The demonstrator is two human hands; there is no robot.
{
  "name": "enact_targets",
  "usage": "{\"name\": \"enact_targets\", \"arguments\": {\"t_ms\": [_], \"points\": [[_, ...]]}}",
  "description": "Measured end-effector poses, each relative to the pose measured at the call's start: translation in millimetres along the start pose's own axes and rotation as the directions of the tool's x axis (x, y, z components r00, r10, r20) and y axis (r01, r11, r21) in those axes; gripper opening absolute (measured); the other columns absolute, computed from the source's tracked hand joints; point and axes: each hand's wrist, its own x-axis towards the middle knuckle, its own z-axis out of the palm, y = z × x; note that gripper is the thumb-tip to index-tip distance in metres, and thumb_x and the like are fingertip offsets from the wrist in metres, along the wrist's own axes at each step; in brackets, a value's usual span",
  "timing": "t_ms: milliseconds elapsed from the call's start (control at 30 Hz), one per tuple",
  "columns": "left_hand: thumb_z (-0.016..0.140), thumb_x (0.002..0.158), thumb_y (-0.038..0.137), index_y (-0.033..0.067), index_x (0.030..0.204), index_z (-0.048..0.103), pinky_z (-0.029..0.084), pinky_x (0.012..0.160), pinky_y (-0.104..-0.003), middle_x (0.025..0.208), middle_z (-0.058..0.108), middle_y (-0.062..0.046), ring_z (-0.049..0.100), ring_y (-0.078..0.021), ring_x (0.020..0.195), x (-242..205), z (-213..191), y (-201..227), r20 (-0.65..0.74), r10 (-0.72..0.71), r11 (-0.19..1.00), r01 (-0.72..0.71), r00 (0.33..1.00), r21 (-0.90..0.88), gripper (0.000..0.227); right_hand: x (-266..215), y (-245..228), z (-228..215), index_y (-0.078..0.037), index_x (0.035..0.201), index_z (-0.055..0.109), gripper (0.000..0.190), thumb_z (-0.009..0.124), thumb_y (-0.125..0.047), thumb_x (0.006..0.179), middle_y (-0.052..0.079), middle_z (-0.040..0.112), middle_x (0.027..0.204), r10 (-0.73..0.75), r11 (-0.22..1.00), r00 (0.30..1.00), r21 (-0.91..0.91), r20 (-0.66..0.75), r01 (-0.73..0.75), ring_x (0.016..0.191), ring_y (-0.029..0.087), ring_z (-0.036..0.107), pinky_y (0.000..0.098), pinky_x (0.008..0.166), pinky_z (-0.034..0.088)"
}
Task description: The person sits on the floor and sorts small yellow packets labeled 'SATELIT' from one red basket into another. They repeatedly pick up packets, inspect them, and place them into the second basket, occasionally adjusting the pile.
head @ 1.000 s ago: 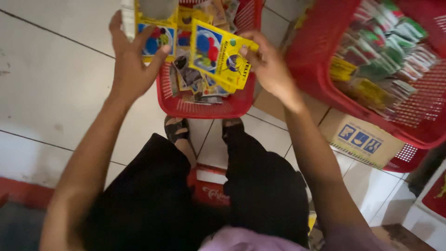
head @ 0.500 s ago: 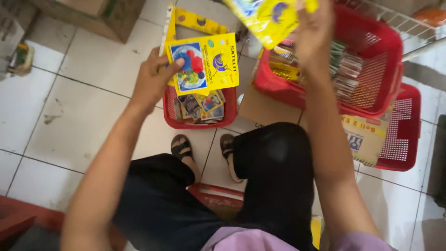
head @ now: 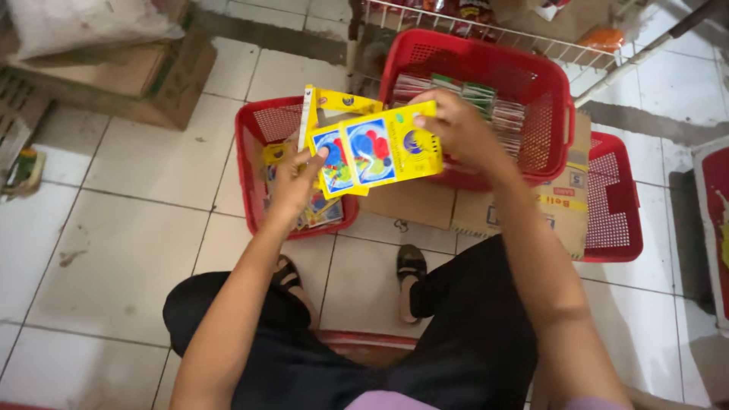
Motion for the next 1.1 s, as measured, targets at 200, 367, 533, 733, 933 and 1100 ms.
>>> {"name": "enact_targets", "arguments": {"t_ms": [200,367,533,733,933,1100], "points": [[0.062,0.108,0.034,-0.0033,0.105,0.075,0.047,0.095,-0.025,0.125,0.062,-0.005,0.061,-0.0105,0.107,25,37,-39,0.008,0.053,0.998,-0.053,0.999,-0.018,0.039,16,34,12,-0.002,0.122,0.059,0.028,0.069,-0.015,0.1,0.011,0.074,0.112,-0.127,0.991,0.987,-0.059,-0.103,0.121,0.103,0.016,0.075,0.0301,0.085,0.057],[0.067,0.104,0.03,0.0,0.105,0.074,0.048,0.089,-0.027,0.114,0.066,-0.004,0.06,-0.0101,0.099,37,60,-26,0.05,-0.09,0.987,0.095,0.995,-0.126,0.031,23,33,17,-0.006,0.128,0.059,0.036,0.071,-0.021,0.098,0.011,0.076,0.11,0.028,0.997,0.975,-0.057,-0.222,-0.042,0.096,0.018,0.075,0.0307,0.083,0.058],[0.069,0.102,0.028,0.0029,0.11,0.075,0.051,0.089,-0.027,0.122,0.064,-0.008,0.061,-0.0119,0.104,49,80,-22,0.044,-0.175,0.956,0.18,0.984,-0.231,0.027,14,45,-6,-0.001,0.147,0.048,0.065,0.079,-0.021,0.094,0.023,0.058,0.133,-0.074,0.981,0.987,-0.189,-0.144,0.046,0.119,0.028,0.061,0.0356,0.093,0.053],[0.069,0.106,0.029,-0.0019,0.1,0.071,0.043,0.101,-0.033,0.126,0.056,-0.008,0.054,-0.0185,0.118,72,100,-28,-0.003,0.084,0.996,-0.084,0.996,0.03,0.031,9,67,-23,0.004,0.143,0.042,0.07,0.079,-0.02,0.088,0.013,0.063,0.13,0.238,0.943,0.97,0.228,0.05,-0.244,0.118,0.02,0.065,0.0331,0.093,0.058],[0.063,0.102,0.038,0.0074,0.127,0.074,0.03,0.118,-0.04,0.141,0.049,-0.009,0.037,-0.0226,0.138,91,97,-8,-0.108,0.027,0.998,-0.02,0.994,0.062,0.041,-2,71,-78,0.001,0.132,0.051,0.046,0.074,-0.01,0.094,0.01,0.066,0.123,0.318,0.929,0.942,0.234,-0.107,-0.287,0.115,0.018,0.067,0.0345,0.093,0.059],[0.062,0.105,0.04,0.0052,0.133,0.07,0.033,0.126,-0.041,0.147,0.053,-0.013,0.05,-0.0249,0.142,103,66,1,-0.165,-0.054,0.998,0.047,0.985,-0.046,0.045,-33,99,-117,0.004,0.121,0.052,0.022,0.07,-0.004,0.11,0.016,0.067,0.122,0.15,0.979,0.946,-0.094,-0.287,-0.183,0.12,0.02,0.063,0.0364,0.099,0.054]]}}
